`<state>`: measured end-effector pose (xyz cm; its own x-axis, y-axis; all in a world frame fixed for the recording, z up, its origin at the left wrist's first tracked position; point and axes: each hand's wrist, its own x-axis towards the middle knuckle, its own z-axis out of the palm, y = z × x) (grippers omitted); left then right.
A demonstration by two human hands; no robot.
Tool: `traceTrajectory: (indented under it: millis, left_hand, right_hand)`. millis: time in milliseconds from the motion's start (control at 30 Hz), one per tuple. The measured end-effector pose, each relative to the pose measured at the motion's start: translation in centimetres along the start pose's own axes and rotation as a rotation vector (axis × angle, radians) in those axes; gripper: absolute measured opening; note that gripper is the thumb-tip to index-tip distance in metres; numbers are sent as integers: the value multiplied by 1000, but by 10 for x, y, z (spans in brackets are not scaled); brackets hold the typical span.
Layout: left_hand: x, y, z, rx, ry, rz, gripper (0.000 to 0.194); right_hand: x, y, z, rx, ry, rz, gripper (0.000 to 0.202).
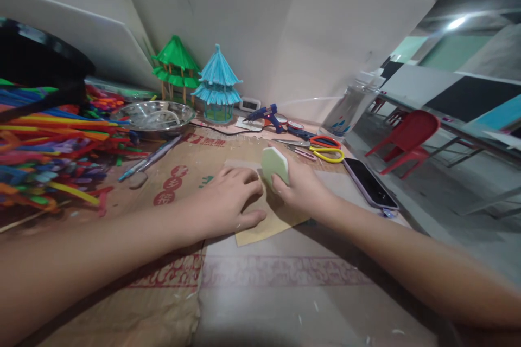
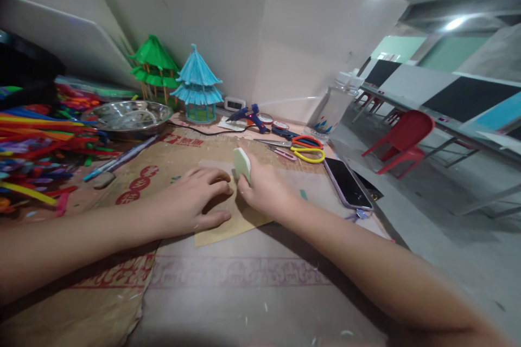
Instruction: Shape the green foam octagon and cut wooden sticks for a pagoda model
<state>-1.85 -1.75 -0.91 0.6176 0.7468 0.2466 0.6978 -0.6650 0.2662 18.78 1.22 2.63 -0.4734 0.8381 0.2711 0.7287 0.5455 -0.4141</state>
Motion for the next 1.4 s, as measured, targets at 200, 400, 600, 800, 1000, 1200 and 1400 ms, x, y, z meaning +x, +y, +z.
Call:
traceTrajectory:
  millis: [200, 400, 600, 800, 1000, 1200, 1400]
  left_hand:
    - [0, -2, -2, -16, -9, 18, 33]
    - [1, -1, -1, -2, -7, 34, 31]
    - [0, -1, 4, -30, 42, -16, 36]
    - [7, -10, -1, -282, 251, -41, 21]
    - [7, -9, -10, -420, 405, -7, 18]
    - [5, -6, -10, -417, 395, 61, 12]
    - [5, -4, -14, -484, 372, 12, 22]
  right_hand:
    - [-51, -10, -25, -13, -165, 43, 63]
    - [-6, 2, 0, -40, -27, 51, 48]
    - [20, 20, 10, 560, 122, 225, 32]
    - [-10, 26, 1, 1323, 11, 407, 36]
    - [-9, 24, 7, 1394, -110, 360, 38]
    - [-11, 24, 12, 1336, -152, 338, 43]
    - [-14, 22, 13, 1332, -133, 321, 43]
